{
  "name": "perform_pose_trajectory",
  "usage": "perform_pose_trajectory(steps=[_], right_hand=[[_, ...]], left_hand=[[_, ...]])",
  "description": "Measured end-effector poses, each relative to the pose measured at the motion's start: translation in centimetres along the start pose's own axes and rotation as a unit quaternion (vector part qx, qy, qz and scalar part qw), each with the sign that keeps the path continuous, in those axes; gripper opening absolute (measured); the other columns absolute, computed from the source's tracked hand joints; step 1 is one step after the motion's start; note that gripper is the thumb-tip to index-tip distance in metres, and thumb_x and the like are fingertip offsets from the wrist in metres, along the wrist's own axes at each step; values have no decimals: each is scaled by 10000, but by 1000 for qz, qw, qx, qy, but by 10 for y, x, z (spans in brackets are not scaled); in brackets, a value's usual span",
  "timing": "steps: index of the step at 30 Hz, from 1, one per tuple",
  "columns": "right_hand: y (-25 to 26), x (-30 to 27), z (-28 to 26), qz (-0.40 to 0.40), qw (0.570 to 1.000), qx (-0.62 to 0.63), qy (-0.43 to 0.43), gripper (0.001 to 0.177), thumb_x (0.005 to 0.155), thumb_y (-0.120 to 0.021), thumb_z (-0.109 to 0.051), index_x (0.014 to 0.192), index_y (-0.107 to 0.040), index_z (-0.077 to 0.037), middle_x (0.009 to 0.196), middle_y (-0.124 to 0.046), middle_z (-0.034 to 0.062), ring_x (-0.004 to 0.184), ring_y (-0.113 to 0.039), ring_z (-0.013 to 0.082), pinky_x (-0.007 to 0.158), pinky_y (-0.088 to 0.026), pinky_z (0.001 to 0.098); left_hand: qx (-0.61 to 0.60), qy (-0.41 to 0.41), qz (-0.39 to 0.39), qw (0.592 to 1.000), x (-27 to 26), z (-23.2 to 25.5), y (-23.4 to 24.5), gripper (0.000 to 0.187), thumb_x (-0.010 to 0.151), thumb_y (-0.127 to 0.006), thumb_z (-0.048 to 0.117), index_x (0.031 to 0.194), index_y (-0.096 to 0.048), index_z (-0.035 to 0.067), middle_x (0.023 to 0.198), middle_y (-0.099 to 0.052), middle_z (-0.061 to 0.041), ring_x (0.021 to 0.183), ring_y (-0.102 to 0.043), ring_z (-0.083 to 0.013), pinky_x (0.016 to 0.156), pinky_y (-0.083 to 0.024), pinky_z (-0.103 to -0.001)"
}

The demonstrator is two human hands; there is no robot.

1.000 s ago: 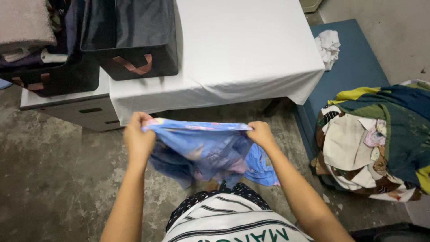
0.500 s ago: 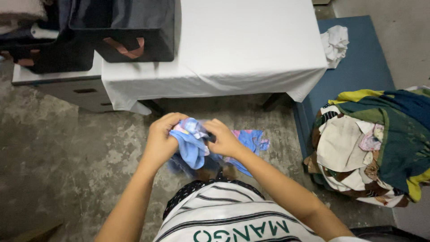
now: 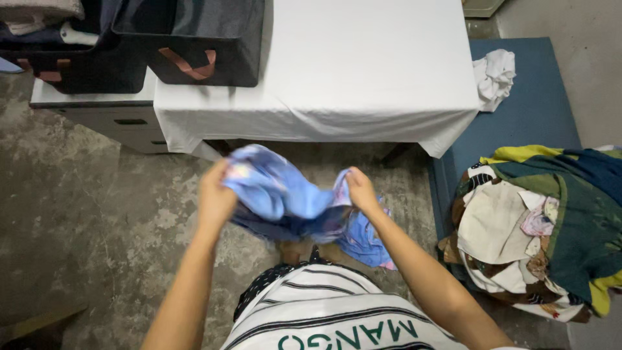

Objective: The person folds a light-colored towel and places it into a black storage bin. Then the person unfolds and refolds a blue butterfly-patterned sheet on a white table, smoothing and aligning the edges before folding it into a compact rectangle.

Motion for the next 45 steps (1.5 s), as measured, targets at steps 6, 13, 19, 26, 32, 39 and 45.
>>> perform_pose_trajectory(steps=[6,13,19,26,32,39,45], right_hand=[[-30,-1,-195,-169,983,71,9,229,852,-597,-53,1054,-701,-33,878,-708,118,786,-649,116,706,-531,295],[21,-12,-259,-130,965,15,228,236,722,-604,-24,956,-627,-23,831,-569,147,722,-593,332,657,-501,393],[21,-31,-99,-48,959,-245,136,76,720,-620,-85,776,-670,-79,777,-620,94,766,-616,323,687,-503,432],[53,9,-59,-27,966,235,-107,174,844,-492,-70,846,-664,-42,812,-630,12,810,-581,119,748,-473,292],[18,6,-226,-222,970,85,48,203,780,-595,-66,977,-638,-43,829,-642,57,752,-620,170,712,-518,293],[56,5,-193,-99,966,-202,125,251,664,-652,-58,909,-632,-102,881,-633,101,810,-651,363,656,-487,455],[127,-4,-64,99,964,-248,-4,166,752,-675,-94,886,-766,-131,862,-710,124,822,-692,331,759,-534,407]], left_hand=[[-73,-132,-174,973,-32,50,-86,298,752,-706,22,1049,-712,33,1148,-659,-151,1008,-673,-243,837,-529,-332],[-151,29,-230,961,-37,17,-116,162,813,-647,-56,945,-624,34,866,-636,-45,861,-563,-92,741,-490,-278],[-296,66,-164,939,-20,-4,-89,204,850,-628,-76,954,-522,64,907,-576,43,861,-530,-69,716,-442,-236],[-143,24,-183,972,-9,23,-65,450,809,-662,14,1219,-485,67,1023,-592,-23,914,-568,-105,785,-478,-267],[-8,-52,-275,960,-27,62,-121,660,735,-790,266,1311,-558,43,1115,-688,-206,941,-684,-284,788,-528,-391],[-33,23,-250,967,-22,49,-97,197,842,-670,190,971,-746,62,768,-735,-68,704,-673,-137,655,-538,-313],[-25,63,-176,982,-12,34,-53,147,832,-679,113,949,-728,39,721,-687,-25,687,-603,-61,632,-513,-263]])
Point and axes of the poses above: each hand's wrist, its own x-axis towards the middle knuckle, its own y-axis out of the back of the hand, z = x × y, the point moved 8 cm from there along x, towards the middle knuckle
